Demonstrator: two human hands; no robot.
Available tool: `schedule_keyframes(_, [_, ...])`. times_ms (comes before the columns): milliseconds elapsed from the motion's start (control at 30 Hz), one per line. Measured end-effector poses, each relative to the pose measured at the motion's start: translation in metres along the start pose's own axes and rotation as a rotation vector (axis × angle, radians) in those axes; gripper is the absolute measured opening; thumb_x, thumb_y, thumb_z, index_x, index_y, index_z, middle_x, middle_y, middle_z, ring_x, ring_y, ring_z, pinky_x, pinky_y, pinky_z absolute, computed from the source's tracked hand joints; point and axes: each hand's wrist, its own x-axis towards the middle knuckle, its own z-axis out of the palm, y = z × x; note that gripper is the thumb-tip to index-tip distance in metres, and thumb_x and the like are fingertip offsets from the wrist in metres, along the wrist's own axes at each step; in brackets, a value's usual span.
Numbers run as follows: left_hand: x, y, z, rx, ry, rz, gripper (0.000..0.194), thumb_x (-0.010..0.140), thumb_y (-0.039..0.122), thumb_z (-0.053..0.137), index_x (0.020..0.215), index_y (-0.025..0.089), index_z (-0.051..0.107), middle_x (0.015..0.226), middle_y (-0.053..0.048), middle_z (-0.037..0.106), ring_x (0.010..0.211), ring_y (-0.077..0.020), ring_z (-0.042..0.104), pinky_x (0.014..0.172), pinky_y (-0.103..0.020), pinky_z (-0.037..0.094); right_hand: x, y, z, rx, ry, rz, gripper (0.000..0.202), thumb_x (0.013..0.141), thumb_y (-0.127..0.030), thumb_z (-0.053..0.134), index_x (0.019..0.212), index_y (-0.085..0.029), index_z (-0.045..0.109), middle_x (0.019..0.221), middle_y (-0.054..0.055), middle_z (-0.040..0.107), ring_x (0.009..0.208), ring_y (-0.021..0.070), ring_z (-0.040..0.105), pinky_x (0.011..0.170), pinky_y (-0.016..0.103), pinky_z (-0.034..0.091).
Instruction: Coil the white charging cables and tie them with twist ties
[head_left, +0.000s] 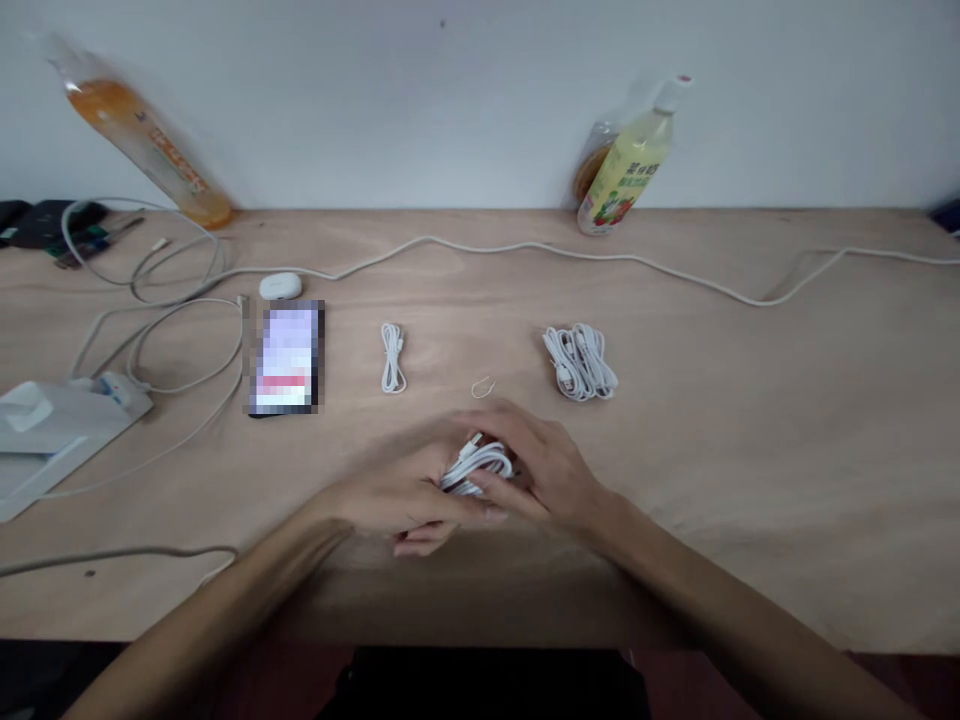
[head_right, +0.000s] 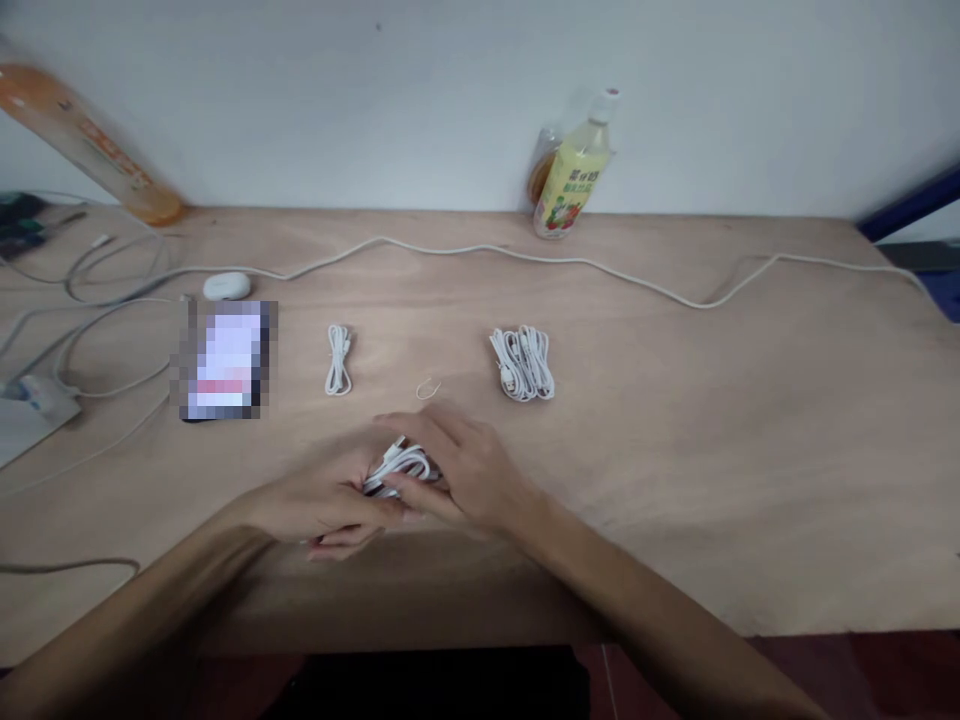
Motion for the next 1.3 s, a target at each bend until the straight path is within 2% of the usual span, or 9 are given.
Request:
schedule_keyframes(133, [0.000,0.000,0.000,-0.021,-0.062,-0.059,0.021,0.093,0.040,0.070,0.090,0.024,0.057,0.044,0.013,0.041,0.037,-0.0088,0.034,0.037,-0.019,0.026,0.002,-0.003,0.000,-0.242,0.034,-0.215,0.031,0.114,-0.035,0.048,0.106,-0.015,0.071,0.088,0.008,0.071,0.078,0.0192,0.065,0.066,0.030,0.051])
schedule_keyframes(300, [0.001,-0.002,0.000,-0.149,-0.135,-0.142,0.034,0.086,0.031,0.074,0.073,0.025,0.043,0.050,0.013,0.032,0.041,-0.0056,0.020,0.037,-0.020,0.018,0.004,-0.008,0.002,-0.402,0.043,-0.277,0.043,0.114,-0.030,0.043,0.079,-0.020,0.065,0.068,0.000,0.056,0.061,0.0154,0.047,0.056,0.030,0.038])
schedule_keyframes(533, [0.003,-0.007,0.004,-0.189,-0.152,-0.116,0.035,0.083,0.026,0.072,0.065,0.024,0.042,0.046,0.013,0.031,0.037,-0.0044,0.020,0.032,-0.016,0.024,0.002,-0.010,0.009,-0.365,0.086,-0.263,0.034,0.105,-0.016,0.049,0.072,-0.023,0.056,0.063,-0.003,0.051,0.056,0.0134,0.043,0.054,0.030,0.035])
schedule_keyframes(667, [0.002,-0.003,0.006,-0.306,-0.040,-0.065,0.025,0.082,0.028,0.077,0.083,0.025,0.053,0.052,0.014,0.033,0.041,-0.0057,0.019,0.033,-0.015,0.024,0.001,-0.008,0.004,-0.354,0.105,-0.173,0.034,0.099,-0.009,0.048,0.069,-0.024,0.050,0.060,-0.005,0.050,0.052,0.0123,0.040,0.052,0.030,0.032])
schedule_keyframes(800, [0.002,-0.003,0.003,-0.459,0.022,-0.027,0.039,0.088,0.056,0.075,0.092,0.024,0.053,0.066,0.010,0.038,0.048,-0.0067,0.017,0.034,-0.016,0.021,0.002,-0.004,-0.002,-0.381,0.162,-0.065,0.033,0.098,-0.008,0.052,0.069,-0.024,0.051,0.058,-0.006,0.051,0.050,0.0112,0.039,0.052,0.029,0.031])
schedule_keyframes(900, [0.004,-0.007,0.002,-0.418,0.113,-0.011,0.049,0.096,0.072,0.063,0.092,0.024,0.052,0.066,0.010,0.032,0.049,-0.0075,0.016,0.036,-0.017,0.025,0.002,-0.003,-0.001,-0.416,0.197,-0.038,0.036,0.101,-0.009,0.053,0.068,-0.023,0.052,0.057,-0.006,0.053,0.049,0.0106,0.040,0.052,0.029,0.032])
schedule_keyframes(1000, [0.005,-0.009,0.004,-0.325,0.178,0.011,0.049,0.099,0.072,0.061,0.094,0.024,0.054,0.064,0.011,0.029,0.048,-0.0082,0.019,0.039,-0.018,0.028,0.002,-0.002,0.002,-0.431,0.197,-0.034,0.036,0.104,-0.012,0.054,0.069,-0.023,0.055,0.059,-0.004,0.056,0.050,0.0108,0.045,0.053,0.029,0.034])
schedule_keyframes(1167, [0.003,-0.006,0.006,-0.352,0.159,-0.020,0.047,0.092,0.065,0.070,0.085,0.025,0.048,0.064,0.011,0.027,0.048,-0.0074,0.019,0.038,-0.018,0.023,0.001,-0.002,0.002,-0.460,0.202,-0.139,0.031,0.107,-0.016,0.055,0.079,-0.022,0.066,0.069,0.000,0.066,0.060,0.0129,0.056,0.057,0.026,0.043])
schedule_keyframes(1300, [0.004,-0.007,0.007,-0.352,0.115,-0.054,0.040,0.095,0.056,0.065,0.080,0.025,0.045,0.064,0.011,0.026,0.046,-0.0071,0.016,0.036,-0.018,0.021,0.001,-0.002,-0.001,-0.509,0.151,-0.218,0.033,0.105,-0.018,0.060,0.073,-0.023,0.062,0.064,-0.001,0.059,0.057,0.0136,0.050,0.054,0.029,0.040])
